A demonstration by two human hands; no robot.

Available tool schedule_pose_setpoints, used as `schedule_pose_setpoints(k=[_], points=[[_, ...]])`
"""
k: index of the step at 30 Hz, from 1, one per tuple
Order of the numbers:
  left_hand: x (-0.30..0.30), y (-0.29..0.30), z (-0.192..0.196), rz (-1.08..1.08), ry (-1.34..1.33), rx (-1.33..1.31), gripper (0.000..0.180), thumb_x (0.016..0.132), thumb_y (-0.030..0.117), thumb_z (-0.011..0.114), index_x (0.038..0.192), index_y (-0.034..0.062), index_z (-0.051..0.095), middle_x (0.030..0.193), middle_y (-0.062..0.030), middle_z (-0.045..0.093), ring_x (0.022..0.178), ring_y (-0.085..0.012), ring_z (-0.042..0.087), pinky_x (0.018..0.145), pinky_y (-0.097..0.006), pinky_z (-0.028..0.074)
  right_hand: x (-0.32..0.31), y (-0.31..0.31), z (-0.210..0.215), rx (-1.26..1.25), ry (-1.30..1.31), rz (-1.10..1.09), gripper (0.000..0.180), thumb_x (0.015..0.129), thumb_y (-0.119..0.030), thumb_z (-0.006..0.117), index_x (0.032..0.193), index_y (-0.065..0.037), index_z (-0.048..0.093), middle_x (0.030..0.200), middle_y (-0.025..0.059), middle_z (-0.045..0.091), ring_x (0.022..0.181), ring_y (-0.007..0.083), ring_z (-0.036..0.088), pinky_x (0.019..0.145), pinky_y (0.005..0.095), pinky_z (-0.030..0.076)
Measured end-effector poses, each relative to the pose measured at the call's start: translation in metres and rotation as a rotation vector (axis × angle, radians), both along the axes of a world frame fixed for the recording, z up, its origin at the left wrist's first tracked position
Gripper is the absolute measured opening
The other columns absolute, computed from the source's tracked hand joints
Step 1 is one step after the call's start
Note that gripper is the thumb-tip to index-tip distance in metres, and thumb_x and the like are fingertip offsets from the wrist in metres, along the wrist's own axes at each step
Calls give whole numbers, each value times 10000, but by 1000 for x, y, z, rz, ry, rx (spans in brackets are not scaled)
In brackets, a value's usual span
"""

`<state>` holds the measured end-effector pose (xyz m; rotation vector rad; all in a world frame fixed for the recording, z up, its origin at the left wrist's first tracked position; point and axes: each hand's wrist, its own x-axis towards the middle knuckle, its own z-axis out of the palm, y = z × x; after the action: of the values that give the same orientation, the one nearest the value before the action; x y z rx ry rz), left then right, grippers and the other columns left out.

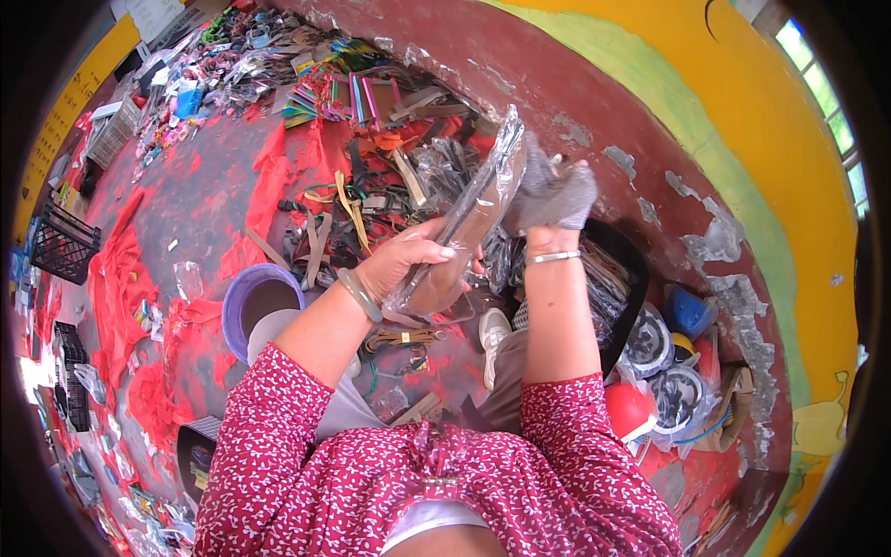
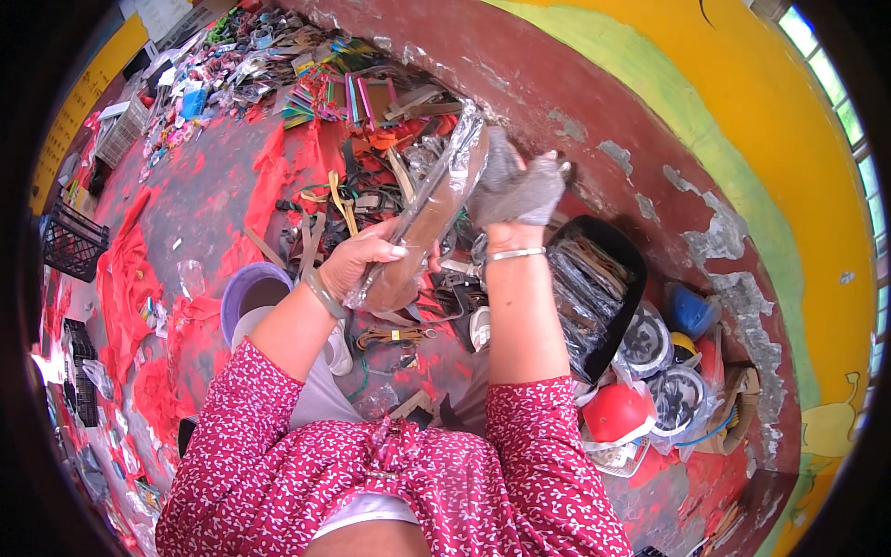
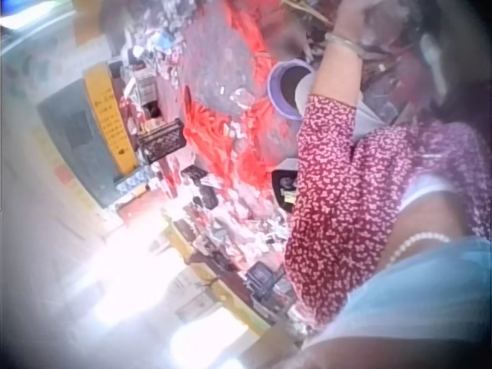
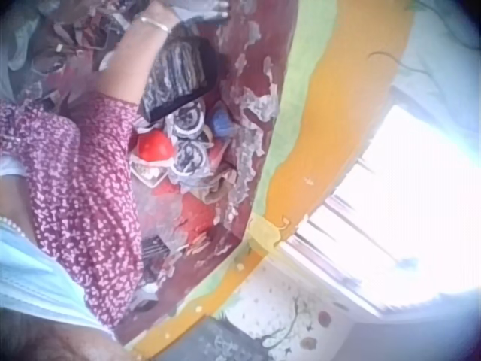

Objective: The person wipes long rectangular objects with a cloth while sitting on the floor.

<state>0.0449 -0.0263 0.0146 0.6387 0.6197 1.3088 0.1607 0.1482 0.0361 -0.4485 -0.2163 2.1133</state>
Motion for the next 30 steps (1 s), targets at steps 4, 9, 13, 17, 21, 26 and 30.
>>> schedule_pose_setpoints(k=[4, 9, 13, 17, 21, 26, 30], points=[[4, 6, -13, -59, 208, -21, 424, 865, 231, 525, 1188, -27, 433, 1006, -132, 566, 909, -253, 598, 804, -354, 495, -9, 4, -26, 369, -217, 54, 470, 954, -380, 349, 1193, 6, 473, 1127, 155, 565, 1046, 286, 533, 924, 430, 408], [7, 9, -21, -68, 256, -33, 411, 918, 243, 491, 1218, -26, 408, 1063, -137, 566, 962, -217, 573, 861, -345, 450, -17, 21, -46, 381, -275, 70, 358, 825, -251, 544, 1109, -34, 542, 1006, 155, 609, 930, 253, 593, 800, 327, 470], [7, 14, -34, 15, 820, 83, 485, 896, 272, 540, 1247, -25, 385, 1121, -113, 537, 1027, -156, 504, 908, -307, 400, -14, 20, -43, 420, -314, 60, 336, 806, -250, 553, 1070, -43, 554, 963, 135, 610, 892, 246, 595, 772, 331, 472], [10, 16, -49, 72, 1092, 117, 514, 847, 285, 596, 1217, -16, 406, 1066, -162, 572, 977, -192, 550, 854, -345, 432, -8, 18, -41, 621, -538, 52, 313, 787, -249, 563, 1030, -51, 566, 919, 116, 612, 853, 239, 597, 745, 334, 474], [4, 23, -65, 178, 844, 162, 431, 852, 184, 580, 1199, -21, 427, 1038, -106, 588, 944, -143, 548, 840, -311, 437, 1, 4, -20, 1700, -1792, -90, 291, 768, -249, 572, 990, -60, 578, 876, 96, 613, 815, 232, 599, 717, 337, 476], [-1, 22, -39, 136, 596, 50, 377, 875, 184, 567, 1186, 1, 460, 1054, -20, 537, 963, -103, 477, 863, -271, 400, 18, -5, -2, 2051, -2196, -128, 264, 745, -248, 584, 940, -71, 593, 821, 71, 615, 767, 224, 602, 683, 341, 478], [5, 26, -38, 207, 616, 109, 359, 872, 195, 570, 1161, 3, 477, 1018, -32, 561, 919, -105, 500, 836, -286, 420, 15, 49, -87, 1448, -1180, -226, 205, 765, -236, 555, 901, -89, 601, 844, 62, 624, 801, 210, 605, 690, 333, 470]])
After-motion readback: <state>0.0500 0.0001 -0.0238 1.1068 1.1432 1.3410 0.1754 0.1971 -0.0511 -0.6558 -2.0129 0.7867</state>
